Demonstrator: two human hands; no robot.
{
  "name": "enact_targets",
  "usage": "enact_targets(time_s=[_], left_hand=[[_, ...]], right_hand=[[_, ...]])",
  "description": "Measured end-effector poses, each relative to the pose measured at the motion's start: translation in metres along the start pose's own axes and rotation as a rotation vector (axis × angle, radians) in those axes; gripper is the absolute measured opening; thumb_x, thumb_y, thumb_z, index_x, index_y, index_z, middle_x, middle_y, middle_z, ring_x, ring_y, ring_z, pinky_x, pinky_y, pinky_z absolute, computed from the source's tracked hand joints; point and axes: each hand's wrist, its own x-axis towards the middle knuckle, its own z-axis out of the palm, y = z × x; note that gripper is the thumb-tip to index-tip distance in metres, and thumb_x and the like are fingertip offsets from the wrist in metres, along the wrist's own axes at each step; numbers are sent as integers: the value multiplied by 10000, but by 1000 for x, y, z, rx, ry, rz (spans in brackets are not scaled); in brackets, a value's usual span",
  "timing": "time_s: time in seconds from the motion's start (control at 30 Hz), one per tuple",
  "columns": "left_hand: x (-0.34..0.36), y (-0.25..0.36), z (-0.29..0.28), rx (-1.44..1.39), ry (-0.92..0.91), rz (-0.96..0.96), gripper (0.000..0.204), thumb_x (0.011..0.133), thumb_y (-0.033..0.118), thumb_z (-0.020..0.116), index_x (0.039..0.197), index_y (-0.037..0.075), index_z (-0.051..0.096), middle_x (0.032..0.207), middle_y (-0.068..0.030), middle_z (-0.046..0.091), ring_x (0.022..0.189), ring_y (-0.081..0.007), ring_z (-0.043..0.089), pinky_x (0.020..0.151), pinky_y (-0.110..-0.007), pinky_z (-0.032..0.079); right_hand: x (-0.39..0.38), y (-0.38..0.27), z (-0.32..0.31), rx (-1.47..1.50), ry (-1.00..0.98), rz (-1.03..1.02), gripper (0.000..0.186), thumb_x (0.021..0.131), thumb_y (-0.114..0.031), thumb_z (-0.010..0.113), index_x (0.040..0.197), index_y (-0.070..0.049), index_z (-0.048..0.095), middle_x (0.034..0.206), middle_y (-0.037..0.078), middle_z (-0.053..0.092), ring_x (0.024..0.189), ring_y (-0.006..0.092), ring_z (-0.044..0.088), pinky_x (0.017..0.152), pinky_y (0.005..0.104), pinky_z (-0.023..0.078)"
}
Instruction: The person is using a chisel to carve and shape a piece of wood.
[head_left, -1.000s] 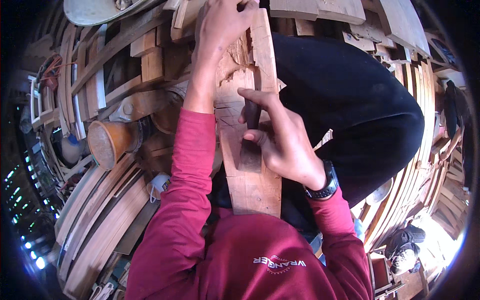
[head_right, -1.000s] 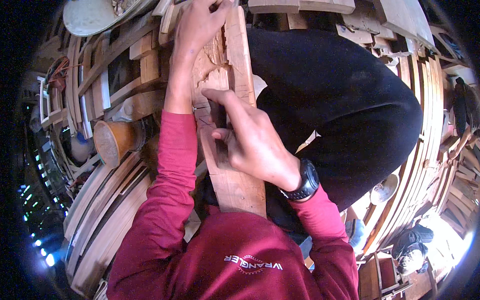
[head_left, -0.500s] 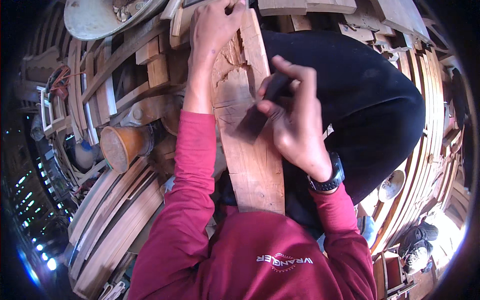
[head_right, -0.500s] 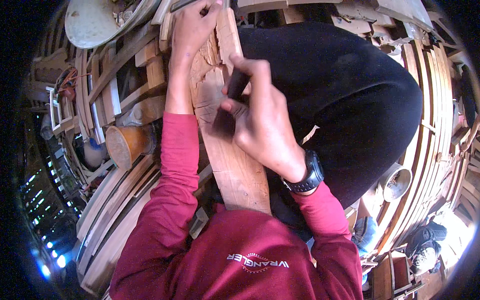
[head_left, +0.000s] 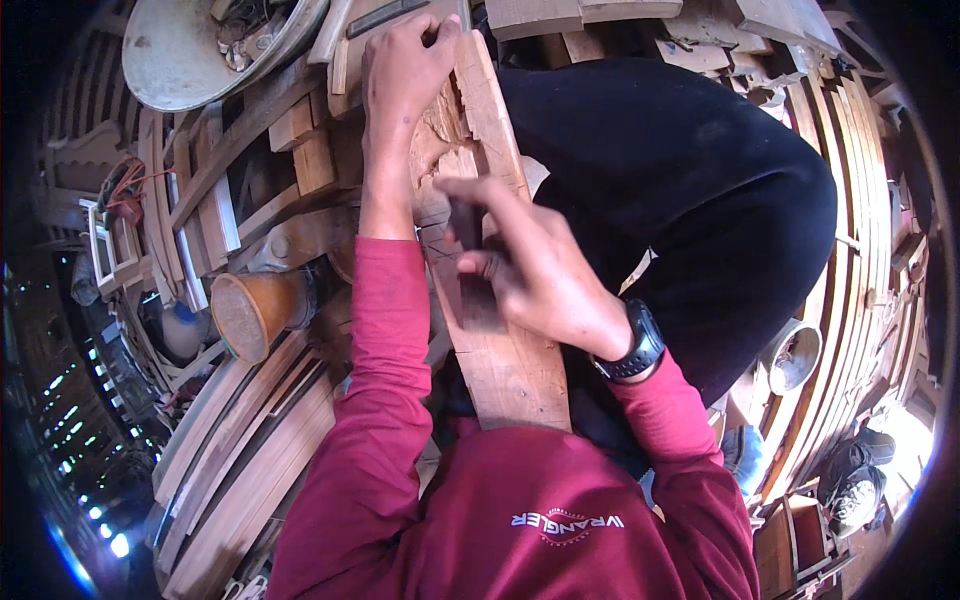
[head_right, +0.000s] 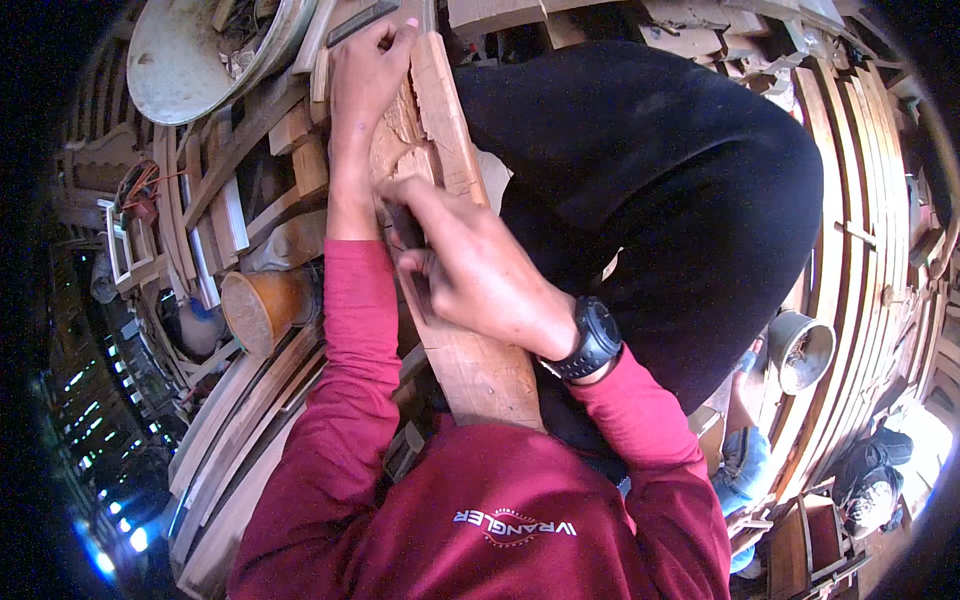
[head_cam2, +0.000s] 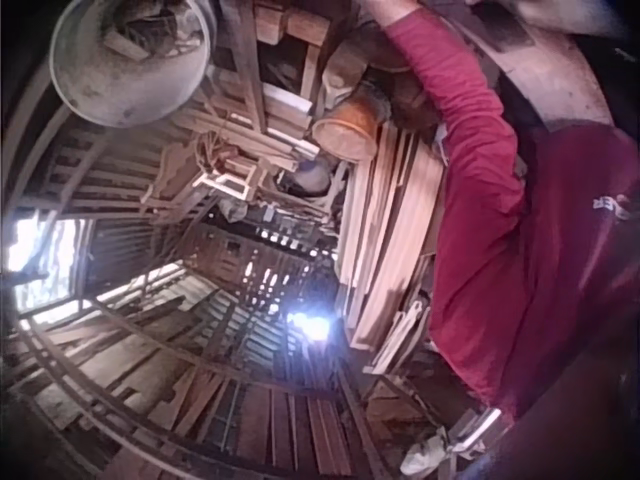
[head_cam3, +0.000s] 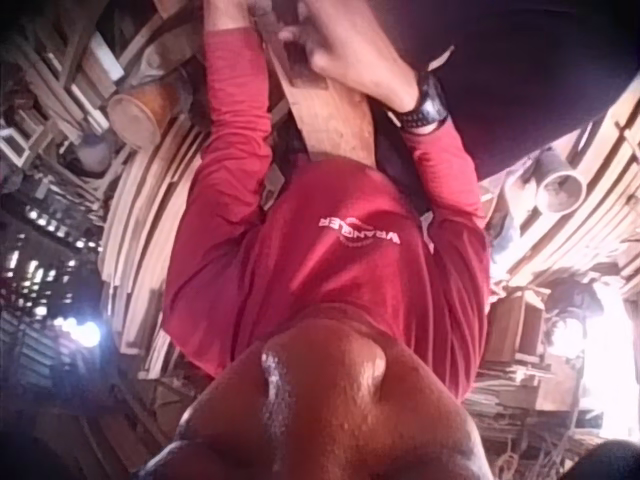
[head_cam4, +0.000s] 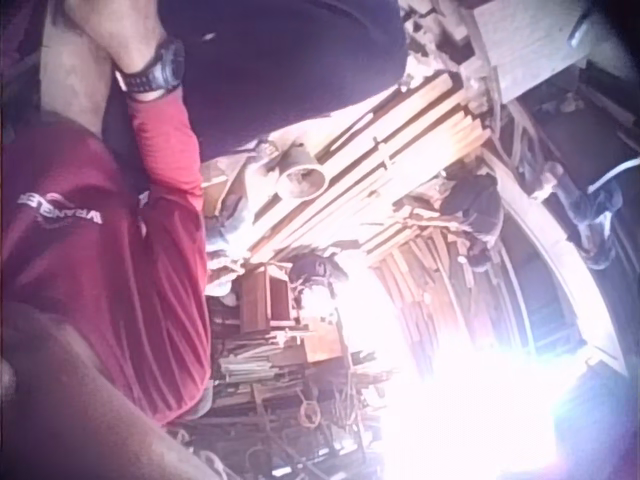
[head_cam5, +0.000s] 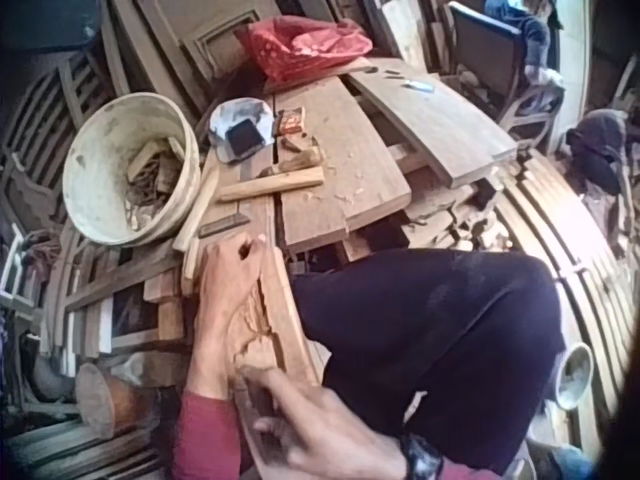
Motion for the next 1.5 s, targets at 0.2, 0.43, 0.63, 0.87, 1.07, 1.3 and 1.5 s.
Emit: enact_targets(time_s=[0.2, 0.43, 0.63, 0.87, 1.07, 1.3, 1.5], left_hand=[[0, 2, -1, 51, -18, -47, 407, 964, 390, 646, 875, -4, 704, 803, -242, 683, 810, -452, 679, 735, -482, 526], [2, 3, -2, 36, -32, -82, 420, 961, 406, 645, 862, 2, 705, 794, -233, 689, 800, -451, 680, 736, -479, 529], [0, 6, -5, 19, -6, -34, 459, 971, 441, 675, 865, -6, 676, 658, -179, 608, 605, -346, 560, 669, -421, 497], [1, 0, -3, -8, -19, -118, 425, 975, 369, 660, 858, -39, 643, 716, -251, 590, 661, -420, 570, 645, -458, 474], [2, 9, -4, 25, -19, -70, 403, 973, 357, 662, 860, -30, 654, 728, -264, 603, 678, -441, 596, 651, -464, 482], [0, 15, -11, 13, -46, -121, 357, 978, 281, 648, 869, -59, 641, 795, -309, 607, 779, -500, 627, 649, -499, 472], [0, 17, -11, -20, -38, -132, 382, 975, 296, 658, 852, -65, 631, 790, -305, 610, 776, -496, 627, 643, -503, 465]], right_hand=[[-2, 2, -7, 71, 93, 45, 623, 853, 231, 578, 1414, -10, 455, 1007, 137, 619, 928, 214, 679, 827, 333, 601], [4, 8, -5, 104, 299, -60, 617, 765, 219, 603, 1328, -10, 494, 1080, 225, 642, 842, 333, 700, 740, 387, 555], [2, 3, -5, 96, 56, 45, 594, 851, 208, 611, 1388, -15, 490, 1013, 137, 633, 936, 219, 679, 835, 328, 597], [-1, 2, -5, 119, 39, 114, 597, 864, 195, 596, 1408, -13, 463, 988, 135, 648, 900, 210, 700, 811, 352, 598], [3, 4, -3, 107, 246, -43, 546, 785, 119, 696, 1285, -4, 515, 982, 228, 642, 827, 389, 678, 738, 434, 540], [0, 4, -1, 64, -8, 43, 608, 867, 192, 628, 1413, -20, 466, 1019, 119, 642, 954, 205, 692, 824, 314, 605], [0, 5, -1, 77, 87, 73, 575, 830, 192, 611, 1358, -3, 489, 971, 152, 662, 859, 265, 719, 780, 367, 586]])
